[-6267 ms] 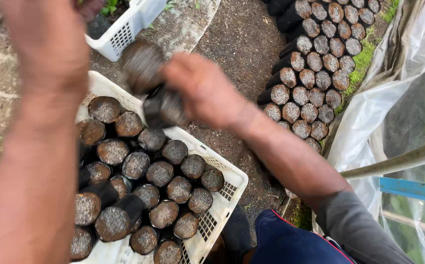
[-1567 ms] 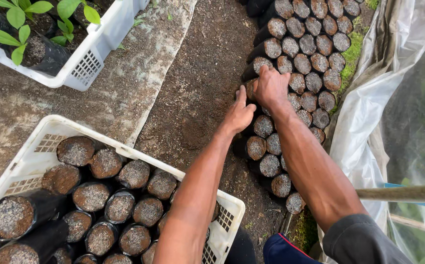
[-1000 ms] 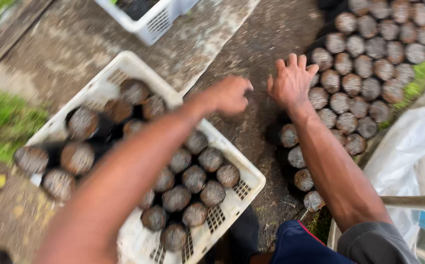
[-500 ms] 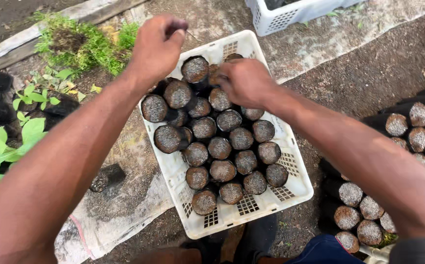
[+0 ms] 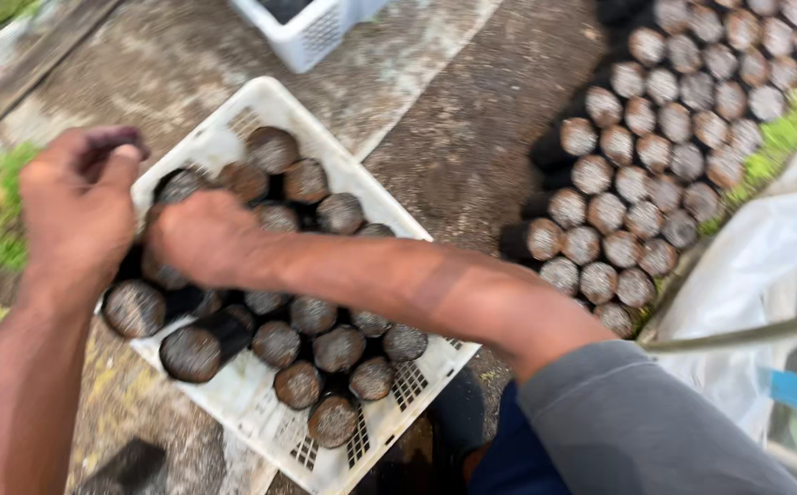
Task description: The person repeatedly picks up small seedling pots from a white crate and places them in a neat row on the ground. The person uses both hands to handle the pots and occasionally adjusts their position in the row.
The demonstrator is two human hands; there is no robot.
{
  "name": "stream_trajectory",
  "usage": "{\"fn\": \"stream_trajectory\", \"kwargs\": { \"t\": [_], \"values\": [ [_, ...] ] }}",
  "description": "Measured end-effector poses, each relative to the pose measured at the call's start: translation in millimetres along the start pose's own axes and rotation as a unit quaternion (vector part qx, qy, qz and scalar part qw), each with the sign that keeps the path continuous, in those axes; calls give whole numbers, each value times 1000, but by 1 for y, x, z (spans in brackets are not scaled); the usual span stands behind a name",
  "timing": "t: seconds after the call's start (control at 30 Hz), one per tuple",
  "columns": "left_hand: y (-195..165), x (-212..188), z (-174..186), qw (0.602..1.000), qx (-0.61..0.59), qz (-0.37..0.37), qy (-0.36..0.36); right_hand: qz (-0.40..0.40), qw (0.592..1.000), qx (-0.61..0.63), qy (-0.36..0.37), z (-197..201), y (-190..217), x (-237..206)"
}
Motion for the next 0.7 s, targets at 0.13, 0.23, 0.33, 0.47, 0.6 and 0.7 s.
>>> {"fn": "stream_trajectory", "kwargs": {
  "t": [0.13, 0.23, 0.33, 0.47, 0.6, 0.7],
  "values": [
    [-41, 16, -21, 1000, -16, -15, -3, 86, 983, 102, -123, 25, 6, -16],
    [-66, 25, -38, 997, -52, -49, 20, 94, 989, -54, -100, 37, -2, -30],
    [-90, 33, -51, 990, -26, -123, 58, 5, 992, 122, -33, 65, -25, -46],
    [-113, 40, -67, 979, -107, -144, 93, 25, 998, -19, -45, 132, -51, -85],
    [-115, 41, -111, 987, -87, -108, 79, -116, 986, -100, -70, 199, -121, -167],
    [-112, 34, -199, 965, -148, -131, 171, -123, 967, -171, -141, 228, -153, -226]
  ]
}}
Point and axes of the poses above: each hand's wrist, its own x-axis towards the middle knuckle, its own z-axis out of the back of the hand, y = z × x, the point moved 6 cm from there along x, towards the middle knuckle, and after that the axes turned 2 degrees about -y, right-handed, at the moved point
